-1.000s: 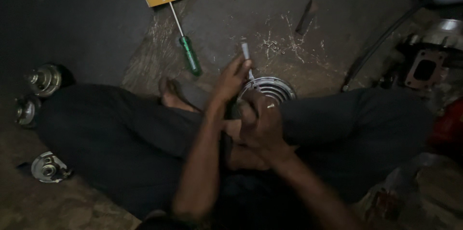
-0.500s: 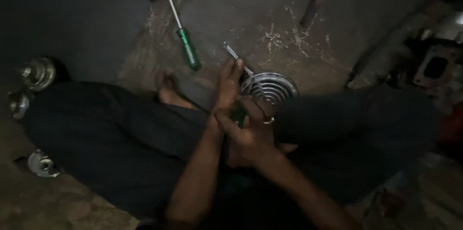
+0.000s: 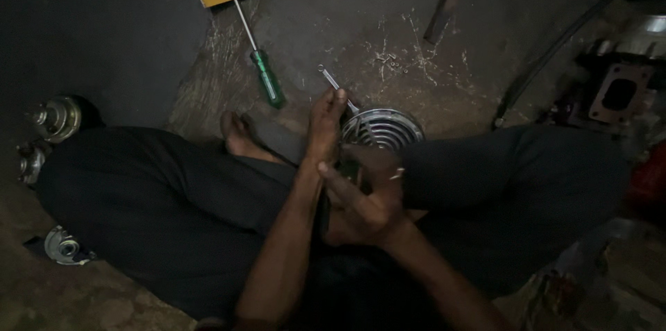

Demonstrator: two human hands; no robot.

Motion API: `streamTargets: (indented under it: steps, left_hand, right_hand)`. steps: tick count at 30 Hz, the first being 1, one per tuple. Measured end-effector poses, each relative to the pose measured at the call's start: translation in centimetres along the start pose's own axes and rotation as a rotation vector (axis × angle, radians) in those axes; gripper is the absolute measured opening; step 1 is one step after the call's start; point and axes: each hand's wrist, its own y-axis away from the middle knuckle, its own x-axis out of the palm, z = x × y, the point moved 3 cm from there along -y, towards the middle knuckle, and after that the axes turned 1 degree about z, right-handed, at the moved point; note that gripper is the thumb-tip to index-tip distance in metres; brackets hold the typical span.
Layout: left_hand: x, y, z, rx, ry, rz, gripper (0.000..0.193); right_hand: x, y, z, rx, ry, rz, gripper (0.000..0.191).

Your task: The person sits on the floor and assembles a circular metal grid by inserting small metal pins into its holes using a screwdriver and a wrench. The person repeatedly picks up pins, places them into the grid, and uses tools to secure them.

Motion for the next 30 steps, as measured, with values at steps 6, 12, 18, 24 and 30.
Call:
streamTargets:
  steps: [6,12,18,24,30]
  left_hand:
    - [0.3,0.1,0.2,-0.014,-0.023,-0.008,0.033]
    - [1.1,-0.3,0.4,-0.018,0.027,-0.034,0.032]
    - [1.2,0.2,-0.2,-0.035,-0.035,-0.020,0.035]
    - [1.7,-0.1,-0.4,-0.098,-0.019,-0.042,0.031]
    - [1.6,-0.2,0.2,-0.041,0.059,0.010,0.031]
  right_hand:
    - [-0.3,-0.1,-0.2,0.012,0.003,-0.002,0.040]
    - [-0.6,0.4,-0.8,0.012,0.002,-0.050,0.041]
    - [-0.6,0.9,-1.2,-0.017,0.026,-0.047,0.036]
    - [-0.8,0.5,-1.5,-0.043,-0.063,-0.061,0.049]
    - [-0.8,0.7,-1.9,-0.040,-0.074,0.019,0.044]
